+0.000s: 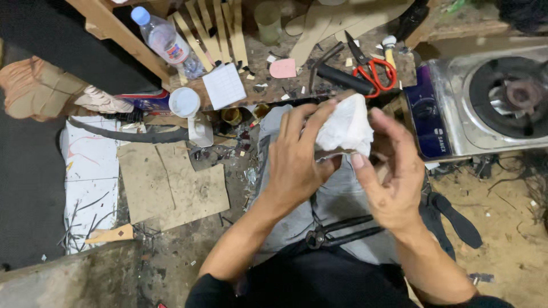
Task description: The person sits with a lace-covered shoe upper on their lap, taps and presses the insole area with a hammer, trims the edge with pliers, then fits a white strap with a gold buckle across the shoe, adjusts it, and places the finished shoe on a shelf with other shoes.
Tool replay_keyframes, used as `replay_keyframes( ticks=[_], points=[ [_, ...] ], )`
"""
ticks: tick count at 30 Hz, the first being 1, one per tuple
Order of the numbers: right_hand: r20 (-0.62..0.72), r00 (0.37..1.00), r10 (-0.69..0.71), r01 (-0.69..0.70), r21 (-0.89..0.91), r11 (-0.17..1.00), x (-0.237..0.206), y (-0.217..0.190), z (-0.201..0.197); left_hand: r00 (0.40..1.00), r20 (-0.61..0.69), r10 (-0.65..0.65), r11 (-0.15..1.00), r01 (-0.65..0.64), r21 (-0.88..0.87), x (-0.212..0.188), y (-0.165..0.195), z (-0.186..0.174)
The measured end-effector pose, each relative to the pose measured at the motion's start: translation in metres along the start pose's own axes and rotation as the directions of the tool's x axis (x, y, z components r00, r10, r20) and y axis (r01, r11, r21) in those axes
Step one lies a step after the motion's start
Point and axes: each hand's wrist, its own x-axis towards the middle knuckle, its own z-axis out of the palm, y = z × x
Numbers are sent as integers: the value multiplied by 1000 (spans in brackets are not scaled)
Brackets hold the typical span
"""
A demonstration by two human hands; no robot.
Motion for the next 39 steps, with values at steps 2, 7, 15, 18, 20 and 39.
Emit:
replay_keyframes(
  ticks=[2,7,15,18,20,39],
  points=[
    [32,999,39,-42,103,994,8,16,-22,983,180,27,997,-40,70,18,-1,-3],
    [106,935,339,-355,211,911,30,80,-43,932,355,70,991,-107,83,48,-36,38],
    [164,846,507,-527,119,842,45,103,-40,962,219,160,983,-177,57,24,-54,68],
    [71,938,339,-319,-202,926,47,92,-29,966,210,151,985,-166,55,26,-54,67],
    [17,984,176,-152,-424,893,46,88,-19,968,209,136,986,-153,65,25,-53,66],
    [107,992,65,-37,-251,967,46,118,-10,973,188,135,984,-154,94,20,-53,58]
  ],
)
